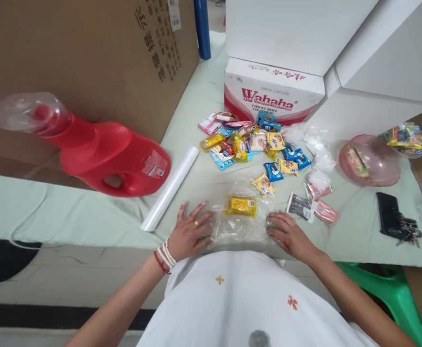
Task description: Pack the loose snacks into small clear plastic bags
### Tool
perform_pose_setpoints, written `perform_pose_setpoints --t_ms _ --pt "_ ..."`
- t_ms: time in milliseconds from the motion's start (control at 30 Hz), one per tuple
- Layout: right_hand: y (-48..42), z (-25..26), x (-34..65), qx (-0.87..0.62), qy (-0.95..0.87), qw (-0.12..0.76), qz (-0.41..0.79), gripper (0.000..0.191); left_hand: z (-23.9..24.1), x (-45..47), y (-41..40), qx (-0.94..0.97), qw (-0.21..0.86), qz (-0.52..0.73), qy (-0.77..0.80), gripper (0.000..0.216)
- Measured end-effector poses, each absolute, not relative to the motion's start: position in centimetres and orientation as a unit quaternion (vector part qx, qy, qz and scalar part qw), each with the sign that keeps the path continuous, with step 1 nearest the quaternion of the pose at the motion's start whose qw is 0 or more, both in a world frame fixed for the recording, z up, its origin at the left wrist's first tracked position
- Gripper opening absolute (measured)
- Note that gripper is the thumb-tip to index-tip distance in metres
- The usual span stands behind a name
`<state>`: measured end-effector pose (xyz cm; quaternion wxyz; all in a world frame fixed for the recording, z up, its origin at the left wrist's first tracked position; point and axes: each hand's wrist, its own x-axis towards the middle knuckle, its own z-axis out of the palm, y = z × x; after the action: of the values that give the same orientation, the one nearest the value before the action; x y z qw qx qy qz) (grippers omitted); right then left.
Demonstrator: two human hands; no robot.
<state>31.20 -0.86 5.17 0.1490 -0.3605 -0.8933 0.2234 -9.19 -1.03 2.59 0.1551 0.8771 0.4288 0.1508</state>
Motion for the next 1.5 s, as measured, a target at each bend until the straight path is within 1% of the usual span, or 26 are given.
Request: perform_pose_setpoints --t_ms 33,100,167,267,333,400,433,467,533,600,667,767,867,900,1000,1033,1100,1167,1200,1267,1333,1400,1467,1500 --pt "-0.2 5.1 30.5 -0.357 -0.882 0.176 0.251 0.021 2.3 -8.9 -0.8 0.866 0.142 0.161 0.451 0.023" --pt "1.9 5.5 29.6 -0.36 -0.854 0.199 0.32 0.02 1.8 -8.4 -0.1 0.846 0.131 0.17 0.488 0.018" --pt "4.6 6.3 28.9 -0.394 -0.813 0.188 0.385 0.023 1.7 -7.8 0.8 0.82 0.134 0.172 0.529 0.021" --pt "8.9 7.1 27.9 -0.489 -0.734 0.145 0.449 0.029 1.8 -6.8 2.0 0.76 0.144 0.172 0.61 0.033" --pt "11.3 6.8 27.1 -0.549 -0.711 0.095 0.43 0.029 1.7 -6.5 2.5 0.705 0.144 0.18 0.671 0.036" --pt "13.1 6.2 26.3 -0.591 -0.716 0.043 0.369 0.028 1.8 -6.4 2.5 0.652 0.126 0.209 0.718 0.028" --pt "13.7 5.9 26.1 -0.603 -0.721 0.028 0.34 0.027 1.9 -6.4 2.2 0.64 0.111 0.229 0.725 0.022" --pt "14.1 5.6 25.9 -0.609 -0.725 0.021 0.321 0.025 2.1 -6.4 1.8 0.642 0.096 0.251 0.718 0.022" --pt "14.5 5.4 25.7 -0.601 -0.734 0.021 0.315 0.023 2.7 -6.2 1.0 0.684 0.084 0.287 0.665 0.039" --pt "14.5 5.5 25.9 -0.576 -0.748 0.032 0.326 0.024 3.6 -5.6 0.7 0.731 0.103 0.301 0.603 0.052" --pt "14.2 5.9 26.2 -0.536 -0.766 0.044 0.351 0.026 4.5 -4.7 1.2 0.741 0.124 0.31 0.583 0.058" --pt "13.5 6.5 26.4 -0.469 -0.795 0.061 0.38 0.027 5.4 -3.1 3.5 0.724 0.131 0.324 0.595 0.063" --pt "12.5 6.8 26.5 -0.411 -0.824 0.072 0.383 0.027 5.3 -2.1 5.4 0.73 0.162 0.299 0.592 0.068" --pt "12.2 6.7 26.5 -0.401 -0.83 0.072 0.382 0.027 5.0 -2.1 5.8 0.735 0.177 0.281 0.592 0.065" --pt "11.6 5.8 27.0 -0.42 -0.821 0.064 0.381 0.028 3.4 -2.7 5.7 0.715 0.209 0.245 0.62 0.034" --pt "11.5 5.5 27.2 -0.437 -0.811 0.057 0.384 0.03 2.8 -3.1 5.5 0.694 0.212 0.247 0.642 0.029" --pt "11.6 5.1 27.8 -0.472 -0.788 0.036 0.394 0.033 1.6 -4.0 4.9 0.637 0.204 0.262 0.696 0.03" --pt "11.8 5.5 28.3 -0.492 -0.775 0.0 0.397 0.033 0.8 -4.6 4.3 0.59 0.174 0.273 0.739 0.026" --pt "12.1 6.0 28.4 -0.496 -0.778 -0.021 0.386 0.033 0.6 -4.8 3.9 0.576 0.15 0.278 0.754 0.025" --pt "12.7 7.7 28.1 -0.501 -0.798 -0.036 0.332 0.033 0.7 -4.7 3.3 0.563 0.093 0.293 0.767 0.034" --pt "13.6 9.3 26.7 -0.487 -0.835 0.0 0.257 0.034 1.1 -4.2 2.5 0.578 0.047 0.306 0.756 0.039" --pt "14.6 10.0 24.1 -0.423 -0.88 0.057 0.207 0.038 1.3 -3.6 1.8 0.615 0.02 0.305 0.727 0.032" --pt "15.5 9.5 20.7 -0.327 -0.92 0.077 0.2 0.044 1.2 -3.2 1.2 0.662 0.007 0.29 0.691 0.027" --pt "16.0 8.9 19.0 -0.288 -0.933 0.066 0.205 0.046 1.0 -3.0 1.0 0.688 0.007 0.278 0.671 0.028"
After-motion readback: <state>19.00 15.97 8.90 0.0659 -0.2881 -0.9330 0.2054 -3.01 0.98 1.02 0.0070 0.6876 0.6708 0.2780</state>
